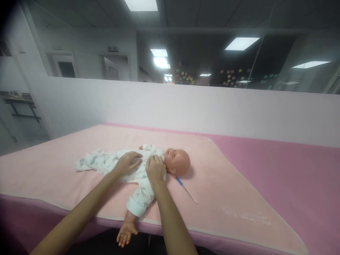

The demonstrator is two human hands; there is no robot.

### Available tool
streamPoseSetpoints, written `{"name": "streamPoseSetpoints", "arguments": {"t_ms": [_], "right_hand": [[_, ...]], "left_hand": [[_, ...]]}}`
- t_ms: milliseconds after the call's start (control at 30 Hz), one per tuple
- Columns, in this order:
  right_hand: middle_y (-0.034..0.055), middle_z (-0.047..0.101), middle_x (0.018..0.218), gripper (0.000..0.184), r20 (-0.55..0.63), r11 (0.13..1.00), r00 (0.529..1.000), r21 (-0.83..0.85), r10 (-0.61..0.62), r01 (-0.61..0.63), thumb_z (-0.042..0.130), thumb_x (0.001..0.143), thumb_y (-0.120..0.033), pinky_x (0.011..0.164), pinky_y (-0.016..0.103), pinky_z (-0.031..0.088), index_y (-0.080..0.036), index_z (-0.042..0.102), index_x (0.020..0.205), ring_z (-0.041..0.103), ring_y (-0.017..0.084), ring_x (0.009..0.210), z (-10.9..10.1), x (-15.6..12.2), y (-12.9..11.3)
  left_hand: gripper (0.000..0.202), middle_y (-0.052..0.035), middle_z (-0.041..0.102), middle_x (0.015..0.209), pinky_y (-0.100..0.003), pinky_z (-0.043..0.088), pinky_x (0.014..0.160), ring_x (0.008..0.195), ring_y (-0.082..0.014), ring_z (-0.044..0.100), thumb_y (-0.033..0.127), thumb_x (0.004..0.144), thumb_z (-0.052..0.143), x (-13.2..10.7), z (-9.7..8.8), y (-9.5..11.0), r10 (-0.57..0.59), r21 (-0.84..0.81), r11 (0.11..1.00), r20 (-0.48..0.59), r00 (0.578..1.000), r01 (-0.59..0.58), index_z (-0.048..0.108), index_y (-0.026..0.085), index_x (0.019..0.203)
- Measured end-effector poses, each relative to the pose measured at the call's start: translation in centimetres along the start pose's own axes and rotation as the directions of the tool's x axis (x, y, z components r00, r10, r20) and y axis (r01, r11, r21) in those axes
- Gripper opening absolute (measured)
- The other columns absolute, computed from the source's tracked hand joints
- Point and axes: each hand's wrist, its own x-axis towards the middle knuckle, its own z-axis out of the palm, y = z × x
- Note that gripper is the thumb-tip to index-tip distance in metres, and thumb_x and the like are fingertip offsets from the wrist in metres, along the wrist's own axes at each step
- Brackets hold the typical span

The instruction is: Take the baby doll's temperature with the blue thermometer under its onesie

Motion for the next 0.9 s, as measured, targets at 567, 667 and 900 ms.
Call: {"name": "streamPoseSetpoints", "arguments": {"t_ms": [567,667,900], "right_hand": [[0.0027,0.063,0.08,0.027,0.131,0.969,0.96,0.023,-0.248,0.247,0.036,0.081,-0.015,0.053,0.022,0.033,-0.023,0.056,0.096,0.056,0.013,0.07,0.0,-0.4,-0.4],[0.003,0.063,0.078,0.03,0.108,0.966,0.96,0.023,-0.257,0.256,0.034,0.081,-0.014,0.053,0.022,0.031,-0.023,0.054,0.102,0.056,0.013,0.069,-0.3,-0.3,-0.3],[0.0019,0.061,0.08,0.022,0.103,0.964,0.96,0.083,-0.259,0.251,0.038,0.08,-0.021,0.053,0.022,0.03,-0.022,0.058,0.088,0.055,0.012,0.068,0.5,1.7,-3.7]], "left_hand": [[0.025,-0.0032,0.057,0.077,-0.027,0.034,0.07,0.074,-0.0142,0.048,0.028,0.081,0.032,-2.4,-1.1,-2.1,-0.072,0.144,0.985,-0.173,0.982,0.098,0.056,0.019,0.078],[0.025,-0.0031,0.057,0.077,-0.027,0.032,0.071,0.074,-0.0143,0.047,0.027,0.081,0.032,-2.4,-1.1,-2.2,-0.106,0.123,0.984,-0.201,0.974,0.132,0.055,0.018,0.077],[0.018,-0.0015,0.055,0.073,-0.027,0.031,0.072,0.073,-0.0136,0.045,0.025,0.077,0.039,-2.7,-1.6,-1.7,-0.093,0.097,0.989,-0.18,0.979,0.112,0.055,0.019,0.075]]}}
